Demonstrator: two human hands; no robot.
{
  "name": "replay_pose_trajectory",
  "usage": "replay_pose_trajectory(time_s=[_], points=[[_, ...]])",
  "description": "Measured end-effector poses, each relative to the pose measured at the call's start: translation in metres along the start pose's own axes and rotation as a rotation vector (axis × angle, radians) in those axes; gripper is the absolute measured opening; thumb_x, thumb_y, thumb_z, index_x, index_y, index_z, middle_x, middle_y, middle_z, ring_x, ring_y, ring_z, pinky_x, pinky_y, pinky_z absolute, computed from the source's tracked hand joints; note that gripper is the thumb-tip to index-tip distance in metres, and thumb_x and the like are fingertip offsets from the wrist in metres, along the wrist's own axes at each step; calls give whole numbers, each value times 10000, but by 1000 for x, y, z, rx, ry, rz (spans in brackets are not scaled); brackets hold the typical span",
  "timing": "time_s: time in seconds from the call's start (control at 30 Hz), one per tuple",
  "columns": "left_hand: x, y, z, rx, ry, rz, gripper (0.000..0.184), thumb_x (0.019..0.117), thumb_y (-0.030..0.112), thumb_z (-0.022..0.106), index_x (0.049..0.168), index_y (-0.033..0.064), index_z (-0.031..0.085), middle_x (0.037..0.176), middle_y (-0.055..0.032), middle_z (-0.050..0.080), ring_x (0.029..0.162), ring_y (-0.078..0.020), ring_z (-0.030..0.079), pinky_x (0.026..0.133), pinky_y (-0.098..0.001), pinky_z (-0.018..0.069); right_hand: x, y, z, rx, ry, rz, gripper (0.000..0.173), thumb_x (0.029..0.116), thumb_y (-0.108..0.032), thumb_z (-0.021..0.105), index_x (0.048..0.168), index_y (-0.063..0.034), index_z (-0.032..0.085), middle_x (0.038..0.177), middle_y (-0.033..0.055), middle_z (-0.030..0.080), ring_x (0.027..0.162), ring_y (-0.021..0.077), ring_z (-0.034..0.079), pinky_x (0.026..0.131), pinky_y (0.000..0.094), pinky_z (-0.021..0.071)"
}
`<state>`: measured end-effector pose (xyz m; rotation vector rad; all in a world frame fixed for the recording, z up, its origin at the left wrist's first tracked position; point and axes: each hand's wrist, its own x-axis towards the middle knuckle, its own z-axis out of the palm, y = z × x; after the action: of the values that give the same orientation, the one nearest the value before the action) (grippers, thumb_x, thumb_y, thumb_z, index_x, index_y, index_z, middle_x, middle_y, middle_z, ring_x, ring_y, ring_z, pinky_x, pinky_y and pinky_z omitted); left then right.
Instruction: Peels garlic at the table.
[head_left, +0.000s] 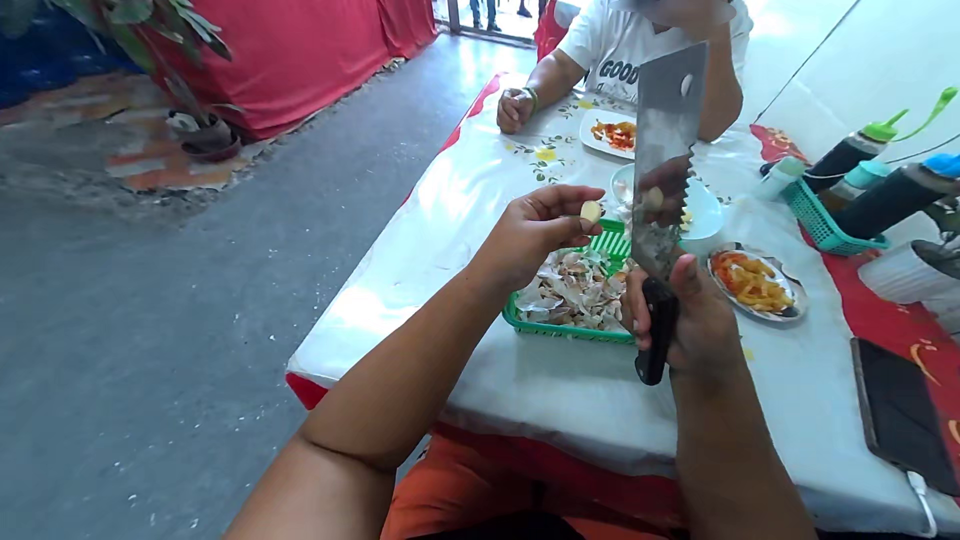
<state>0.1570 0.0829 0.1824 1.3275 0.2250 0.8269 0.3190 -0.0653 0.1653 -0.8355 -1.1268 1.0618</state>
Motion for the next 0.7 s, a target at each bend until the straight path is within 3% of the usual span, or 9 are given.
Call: replay_pose_trajectory(time_s=[0.13, 0.4, 0.53, 0.7], points=[[0, 0, 0, 19, -12, 12, 349, 948, -81, 592, 1287, 2, 597, 1060, -50, 714, 889, -111, 700, 806, -256, 597, 0, 0, 0, -6, -23, 15, 668, 979, -618, 535, 1474, -178, 451, 648, 1, 576, 448, 79, 568, 429, 205, 534], [-1, -1, 3, 74, -11, 34, 305, 881, -82, 706, 1164, 14, 642, 1007, -49, 697, 873, -121, 696, 815, -286, 610, 1, 1, 3, -51, -96, 92, 684, 992, -585, 554, 1556, -251, 362, 645, 2, 565, 452, 78, 568, 421, 201, 528], [-1, -1, 4, 167, -10, 59, 280, 866, -78, 730, 1112, 26, 644, 995, -28, 692, 829, -88, 689, 779, -257, 609, 2, 2, 7, -111, -74, 111, 634, 1030, -538, 516, 1570, -258, 336, 636, -12, 564, 462, 66, 571, 428, 195, 528], [-2, 0, 4, 153, -6, 49, 295, 869, -80, 724, 1137, 15, 648, 1015, -42, 697, 857, -106, 697, 797, -274, 613, 3, 2, 7, -126, -29, 92, 640, 988, -605, 543, 1512, -256, 424, 627, -19, 545, 449, 61, 554, 416, 192, 515]])
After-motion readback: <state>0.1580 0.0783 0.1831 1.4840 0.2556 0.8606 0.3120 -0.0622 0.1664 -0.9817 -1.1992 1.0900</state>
